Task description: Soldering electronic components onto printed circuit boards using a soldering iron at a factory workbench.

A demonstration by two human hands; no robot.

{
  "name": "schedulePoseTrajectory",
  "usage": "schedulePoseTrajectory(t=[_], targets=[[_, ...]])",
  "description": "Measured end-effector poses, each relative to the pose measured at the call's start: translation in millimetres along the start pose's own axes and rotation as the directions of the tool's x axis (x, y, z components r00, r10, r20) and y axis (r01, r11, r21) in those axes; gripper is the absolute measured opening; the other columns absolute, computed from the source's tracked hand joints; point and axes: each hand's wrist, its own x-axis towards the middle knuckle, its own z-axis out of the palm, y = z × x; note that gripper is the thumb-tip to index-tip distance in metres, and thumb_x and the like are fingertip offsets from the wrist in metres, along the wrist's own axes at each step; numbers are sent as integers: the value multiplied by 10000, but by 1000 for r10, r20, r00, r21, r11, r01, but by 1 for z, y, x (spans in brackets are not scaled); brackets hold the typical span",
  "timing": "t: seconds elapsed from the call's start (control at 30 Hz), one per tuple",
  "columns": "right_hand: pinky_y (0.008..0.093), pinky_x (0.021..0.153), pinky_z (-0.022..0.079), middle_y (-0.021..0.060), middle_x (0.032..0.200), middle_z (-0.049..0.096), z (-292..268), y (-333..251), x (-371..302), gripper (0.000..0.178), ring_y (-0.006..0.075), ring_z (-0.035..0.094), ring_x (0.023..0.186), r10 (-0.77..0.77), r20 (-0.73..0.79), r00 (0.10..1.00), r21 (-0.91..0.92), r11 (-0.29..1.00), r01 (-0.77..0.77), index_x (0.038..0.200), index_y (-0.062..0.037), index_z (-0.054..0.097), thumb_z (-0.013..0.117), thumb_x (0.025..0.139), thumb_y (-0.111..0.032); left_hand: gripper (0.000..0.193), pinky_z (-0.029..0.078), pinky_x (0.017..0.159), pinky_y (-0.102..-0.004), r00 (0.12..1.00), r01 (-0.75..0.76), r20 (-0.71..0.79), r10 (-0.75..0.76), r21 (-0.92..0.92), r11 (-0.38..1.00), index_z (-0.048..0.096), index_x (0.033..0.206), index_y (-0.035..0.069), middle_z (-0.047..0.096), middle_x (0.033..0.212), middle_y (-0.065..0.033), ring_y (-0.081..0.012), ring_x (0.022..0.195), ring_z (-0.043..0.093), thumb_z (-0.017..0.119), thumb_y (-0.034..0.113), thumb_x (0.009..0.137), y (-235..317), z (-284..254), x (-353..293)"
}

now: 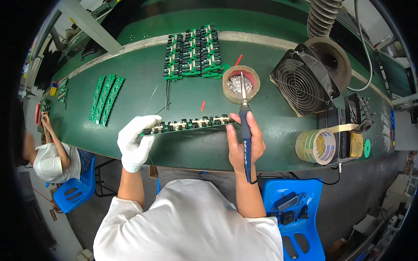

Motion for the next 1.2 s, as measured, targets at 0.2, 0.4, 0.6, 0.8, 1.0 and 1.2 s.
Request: schedulePoseTrajectory(t=[0.2,0.4,0.6,0.8,1.0,1.2], targets=[[344,871,544,172,1069,693,4,0,-1,611,261,684,952,25,5,1000,43,999,-25,1383,-33,444,663,823,77,403,524,737,-299,999,-53,13,53,51,997,703,1086,-1,721,1048,-126,-226,810,657,664,-22,685,6,-5,-1],[338,864,545,175,1083,687,3,-1,-1,603,257,679,968,47,3,999,44,998,-47,1394,-36,437,644,839,78,380,525,744,-321,995,-91,51,86,105,990,677,1057,-29,713,1030,-177,-262,824,648,635,-39,679,11,-3,1],[331,860,546,177,1096,682,4,-1,-2,595,256,676,977,52,-4,999,52,997,-52,1397,-36,435,633,847,79,380,527,742,-324,996,-84,39,80,97,992,681,1053,-24,715,1036,-175,-262,824,649,646,-24,675,9,-2,0],[325,858,546,181,1118,674,6,-2,-1,590,256,673,982,66,-1,998,77,995,-66,1400,-31,431,624,854,83,381,528,742,-322,994,-110,32,108,88,990,683,1049,-23,715,1037,-173,-260,826,650,649,-16,670,8,-1,0],[322,861,545,185,1131,668,7,-2,0,595,259,672,985,78,-5,997,81,994,-77,1401,-22,427,625,852,94,378,528,745,-317,986,-163,52,158,116,980,684,1041,-27,714,1045,-168,-260,832,652,649,-9,665,10,-2,2],[323,871,544,190,1148,661,6,-3,-3,619,262,671,1000,68,-21,997,36,997,-67,1404,-16,421,635,837,109,347,526,750,-309,1000,-27,-13,28,87,996,685,1039,-31,715,1047,-156,-246,837,654,642,-16,695,3,3,-3]])
